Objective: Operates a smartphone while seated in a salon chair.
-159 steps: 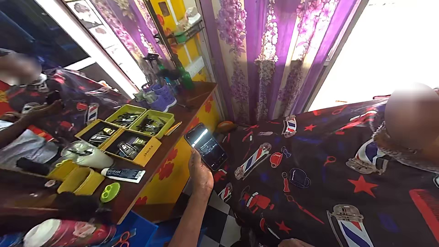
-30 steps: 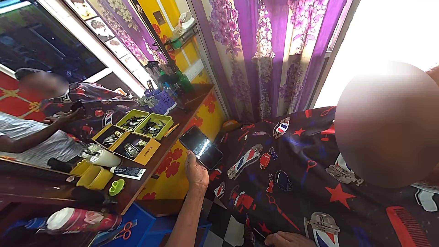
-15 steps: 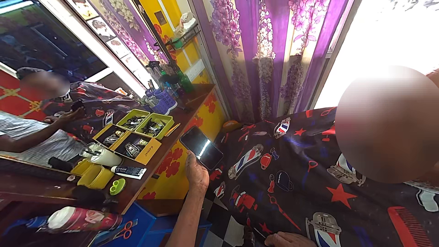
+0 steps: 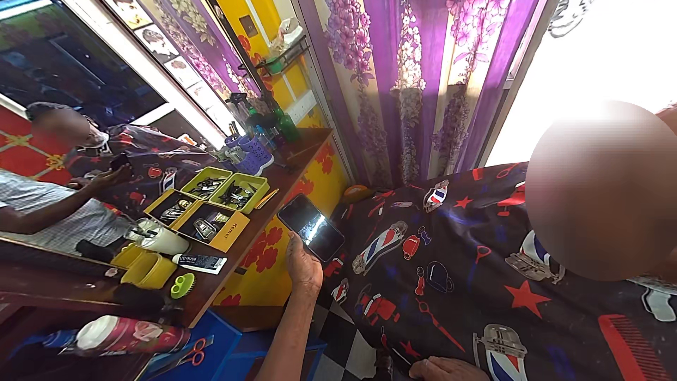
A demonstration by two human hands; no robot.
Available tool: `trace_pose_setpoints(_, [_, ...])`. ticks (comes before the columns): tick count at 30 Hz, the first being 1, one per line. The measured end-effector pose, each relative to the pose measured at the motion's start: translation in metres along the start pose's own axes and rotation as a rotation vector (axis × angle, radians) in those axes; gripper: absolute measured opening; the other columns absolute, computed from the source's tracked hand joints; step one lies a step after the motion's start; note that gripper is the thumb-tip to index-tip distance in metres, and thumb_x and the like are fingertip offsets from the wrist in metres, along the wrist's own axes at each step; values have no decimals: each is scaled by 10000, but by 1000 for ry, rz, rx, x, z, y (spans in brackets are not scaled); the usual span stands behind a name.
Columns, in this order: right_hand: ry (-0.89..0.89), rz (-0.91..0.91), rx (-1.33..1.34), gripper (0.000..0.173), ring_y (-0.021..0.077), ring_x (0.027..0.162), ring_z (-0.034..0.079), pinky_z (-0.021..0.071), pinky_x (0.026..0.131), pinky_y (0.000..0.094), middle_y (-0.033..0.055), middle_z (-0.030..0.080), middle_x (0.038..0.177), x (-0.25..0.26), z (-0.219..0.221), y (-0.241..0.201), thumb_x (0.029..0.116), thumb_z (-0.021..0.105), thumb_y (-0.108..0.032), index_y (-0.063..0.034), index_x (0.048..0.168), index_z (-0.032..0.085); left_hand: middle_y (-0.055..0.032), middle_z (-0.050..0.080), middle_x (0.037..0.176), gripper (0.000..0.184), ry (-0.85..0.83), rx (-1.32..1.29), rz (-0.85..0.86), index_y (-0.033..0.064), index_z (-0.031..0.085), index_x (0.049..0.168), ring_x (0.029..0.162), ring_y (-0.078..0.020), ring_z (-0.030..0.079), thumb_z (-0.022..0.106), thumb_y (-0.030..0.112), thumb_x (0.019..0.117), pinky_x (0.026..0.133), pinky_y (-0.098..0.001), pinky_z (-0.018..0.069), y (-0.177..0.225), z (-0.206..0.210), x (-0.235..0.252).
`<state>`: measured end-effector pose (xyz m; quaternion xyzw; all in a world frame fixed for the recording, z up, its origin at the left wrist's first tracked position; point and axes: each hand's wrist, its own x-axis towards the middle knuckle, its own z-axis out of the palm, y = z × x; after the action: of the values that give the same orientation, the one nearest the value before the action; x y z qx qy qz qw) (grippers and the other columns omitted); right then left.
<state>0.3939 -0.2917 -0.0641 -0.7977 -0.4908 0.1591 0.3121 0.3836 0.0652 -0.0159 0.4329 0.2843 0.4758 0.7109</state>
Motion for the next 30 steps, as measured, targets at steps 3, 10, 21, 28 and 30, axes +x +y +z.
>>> trace_pose_setpoints(3, [-1,-8,-1,492,131,883,734,586,809,392,-52,747,923,1,-2,-1,1059,365,-582,-264,1080,740,-67,654,1276,419,1,1,-3,112,573,1315,1191,-208,633,349,397,1105,1016,-455,523,0,0,0])
trace_pose_setpoints(10, [42,-46,67,464,174,787,715,595,681,446,-12,729,871,13,-1,7,1033,435,-598,-246,1155,712,-83,655,1285,430,10,-4,-12,106,582,1315,1200,-222,631,359,407,1103,1019,-470,521,-3,-3,0])
trace_pose_setpoints(21, [-61,25,37,644,315,836,715,561,745,533,86,729,878,183,-32,-94,1018,489,-521,-219,1578,388,-86,657,1257,430,-24,12,-9,101,573,1315,1177,-212,636,364,410,1102,1007,-461,526,-6,2,-9])
trace_pose_setpoints(28, [-155,-21,0,588,335,862,709,548,741,522,117,711,886,216,-34,-120,1048,470,-344,-164,1592,336,-12,672,1128,399,29,196,-5,128,604,1239,1036,-96,652,369,419,1100,910,-327,546,4,6,-17])
trace_pose_setpoints(30, [-150,-23,-14,587,334,853,711,553,721,520,113,710,885,220,-31,-122,1042,478,-325,-167,1590,335,-13,675,1142,402,2,213,19,133,612,1252,1047,-92,648,389,428,1094,914,-334,543,1,1,-16])
